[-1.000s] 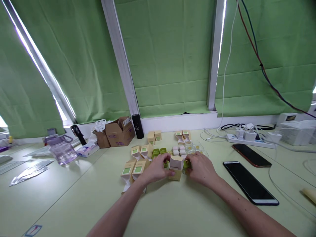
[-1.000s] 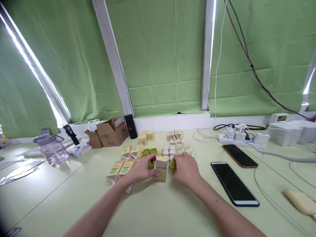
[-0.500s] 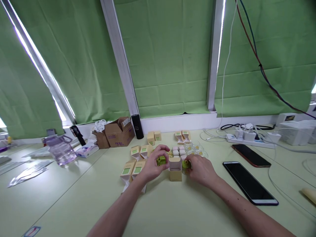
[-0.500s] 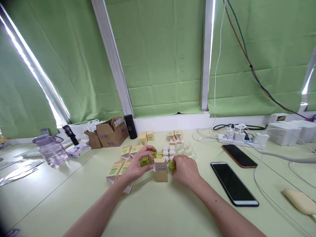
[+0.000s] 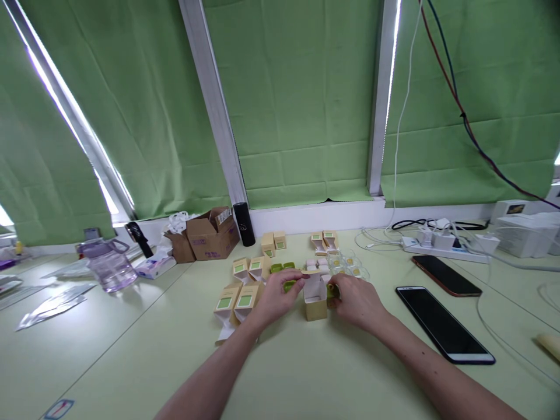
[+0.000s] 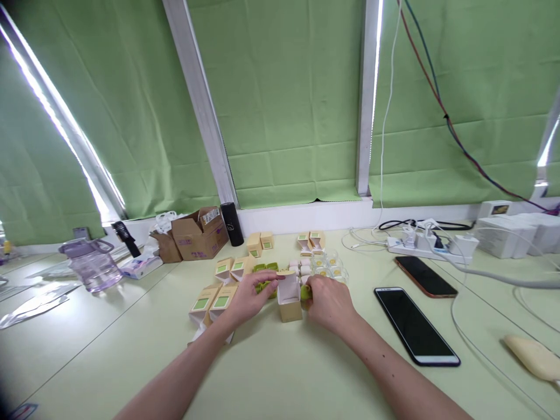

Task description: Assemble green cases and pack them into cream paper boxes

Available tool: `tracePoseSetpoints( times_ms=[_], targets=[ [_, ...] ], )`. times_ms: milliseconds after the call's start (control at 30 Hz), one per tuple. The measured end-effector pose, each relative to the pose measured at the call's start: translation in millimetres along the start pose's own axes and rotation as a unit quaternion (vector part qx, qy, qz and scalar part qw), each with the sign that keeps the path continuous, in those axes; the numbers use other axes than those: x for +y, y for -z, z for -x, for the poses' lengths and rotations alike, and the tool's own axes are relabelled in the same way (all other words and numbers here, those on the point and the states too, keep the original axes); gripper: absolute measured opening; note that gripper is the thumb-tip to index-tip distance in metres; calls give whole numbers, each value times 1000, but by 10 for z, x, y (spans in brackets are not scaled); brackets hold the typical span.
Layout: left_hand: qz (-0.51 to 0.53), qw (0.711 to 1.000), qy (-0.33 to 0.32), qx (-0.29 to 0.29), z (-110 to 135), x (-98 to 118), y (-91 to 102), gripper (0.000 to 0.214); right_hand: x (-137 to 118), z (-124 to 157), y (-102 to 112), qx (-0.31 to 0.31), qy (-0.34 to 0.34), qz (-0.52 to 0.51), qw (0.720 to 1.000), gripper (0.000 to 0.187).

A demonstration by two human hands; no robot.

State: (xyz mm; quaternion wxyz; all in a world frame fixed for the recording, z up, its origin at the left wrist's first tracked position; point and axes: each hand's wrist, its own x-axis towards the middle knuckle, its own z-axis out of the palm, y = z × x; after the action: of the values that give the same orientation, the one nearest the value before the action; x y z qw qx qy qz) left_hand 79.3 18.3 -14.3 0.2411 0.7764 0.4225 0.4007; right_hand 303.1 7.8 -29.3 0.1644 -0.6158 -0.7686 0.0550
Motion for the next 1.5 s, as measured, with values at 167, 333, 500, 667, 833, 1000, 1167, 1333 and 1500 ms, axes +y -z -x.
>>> tracePoseSetpoints(
  times_ms=[167,333,500,667,833,1000,1167,1333,1500],
  targets=[
    [47,999,27,5,-15,-83,-38,29,3,-8,-9,-1,3,-13,1000,20],
    [138,988,67,-1,-45,-242,-41,42,9,-12,-15,-5,9,-27,1000,21],
    [247,964,94,-22,-67,-356,-48,57,32,-16,-51,-5,17,-40,999,21],
    [274,952,129,-38,-79,-388,-40,69,37,-23,-51,-6,21,-48,999,23],
    [280,948,147,-42,-89,-375,-42,73,36,-15,-29,-10,30,-57,998,25],
    [284,947,145,-45,-85,-356,-30,72,42,-21,-47,-10,28,-47,998,27],
    [279,949,139,-45,-77,-391,-31,72,90,-39,10,64,-15,-32,997,21],
    [259,956,129,-39,-63,-433,-39,72,118,-36,50,211,24,-238,948,34],
    [244,961,121,-37,-50,-426,-29,73,24,-7,-14,161,89,-422,888,43]
  ],
)
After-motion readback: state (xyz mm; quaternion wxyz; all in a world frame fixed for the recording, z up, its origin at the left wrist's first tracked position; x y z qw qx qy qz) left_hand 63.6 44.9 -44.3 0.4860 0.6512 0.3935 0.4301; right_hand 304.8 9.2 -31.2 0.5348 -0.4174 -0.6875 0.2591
